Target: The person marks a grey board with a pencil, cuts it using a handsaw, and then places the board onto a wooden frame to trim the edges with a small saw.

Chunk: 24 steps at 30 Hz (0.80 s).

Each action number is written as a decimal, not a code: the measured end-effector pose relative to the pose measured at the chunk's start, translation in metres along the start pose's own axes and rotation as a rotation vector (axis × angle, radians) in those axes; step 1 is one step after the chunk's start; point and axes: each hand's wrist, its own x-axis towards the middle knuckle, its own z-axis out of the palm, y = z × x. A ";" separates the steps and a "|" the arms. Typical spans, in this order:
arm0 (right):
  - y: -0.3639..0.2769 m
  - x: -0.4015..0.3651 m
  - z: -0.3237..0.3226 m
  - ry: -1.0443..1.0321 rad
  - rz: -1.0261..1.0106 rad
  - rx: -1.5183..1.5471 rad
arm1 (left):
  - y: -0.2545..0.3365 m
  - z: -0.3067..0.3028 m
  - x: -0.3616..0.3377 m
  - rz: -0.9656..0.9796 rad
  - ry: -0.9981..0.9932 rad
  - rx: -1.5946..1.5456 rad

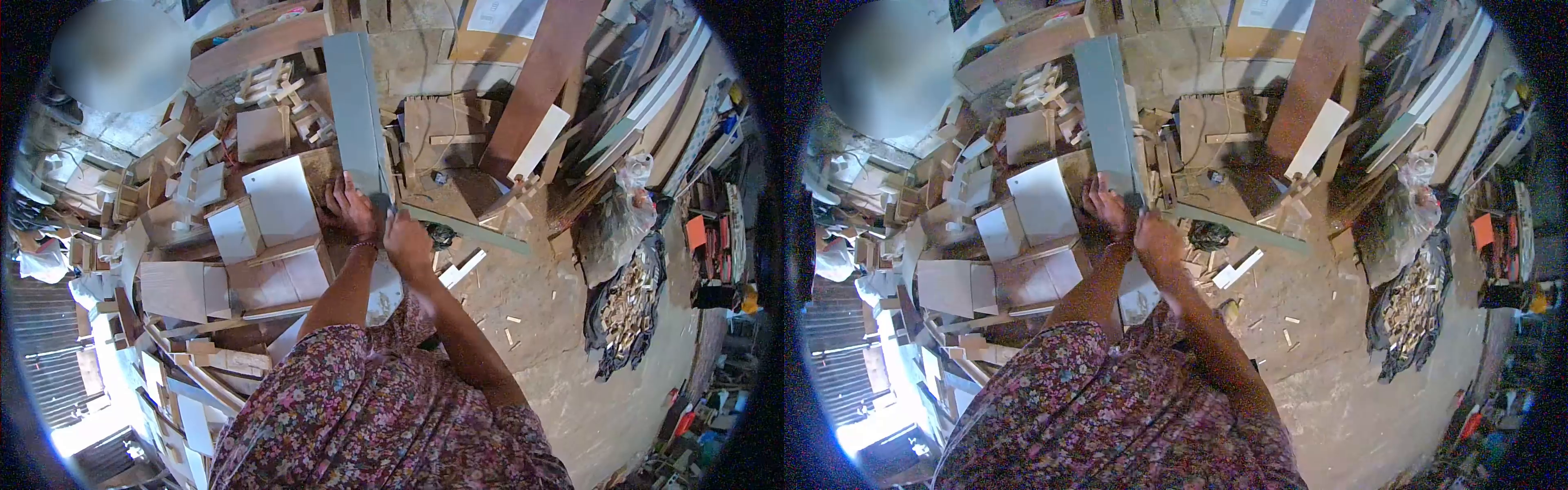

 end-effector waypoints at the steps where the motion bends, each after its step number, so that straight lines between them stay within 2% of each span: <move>1: -0.006 0.012 -0.005 0.021 -0.030 0.018 | -0.001 -0.001 0.001 0.043 0.034 -0.149; 2: -0.008 0.024 0.000 0.026 -0.031 0.027 | -0.003 -0.003 0.003 0.091 0.066 -0.295; 3: -0.008 0.037 0.009 0.049 -0.051 0.003 | -0.003 -0.005 0.004 0.100 0.067 -0.292; 6: -0.010 0.037 0.018 0.116 -0.071 -0.031 | 0.001 -0.005 0.001 0.011 0.016 0.024; 8: -0.005 0.019 0.015 0.175 -0.093 0.058 | -0.015 0.009 -0.006 0.032 -0.003 0.043; 10: 0.004 -0.008 0.014 0.125 -0.057 0.032 | -0.018 0.016 -0.007 0.051 -0.016 0.060; 12: 0.004 -0.013 0.010 0.074 -0.019 0.005 | -0.009 0.017 -0.009 -0.381 -0.163 -0.399; 13: 0.002 -0.008 0.007 0.082 -0.042 0.025 | -0.010 0.014 -0.011 -0.382 -0.168 -0.397; 15: -0.003 0.018 0.008 0.136 -0.041 0.048 | -0.009 0.005 -0.006 -0.108 -0.068 -0.143; 18: -0.021 0.053 0.014 0.136 -0.020 0.015 | 0.005 -0.012 0.004 0.006 0.016 -0.069; 20: -0.023 0.050 0.011 0.133 -0.044 0.009 | -0.001 -0.008 0.001 -0.001 0.019 -0.114; 23: -0.015 0.022 0.005 0.071 -0.019 0.002 | -0.002 0.001 -0.003 -0.122 -0.070 -0.212; 24: -0.010 0.010 0.005 0.012 0.014 0.007 | -0.006 0.008 -0.005 -0.243 -0.130 -0.316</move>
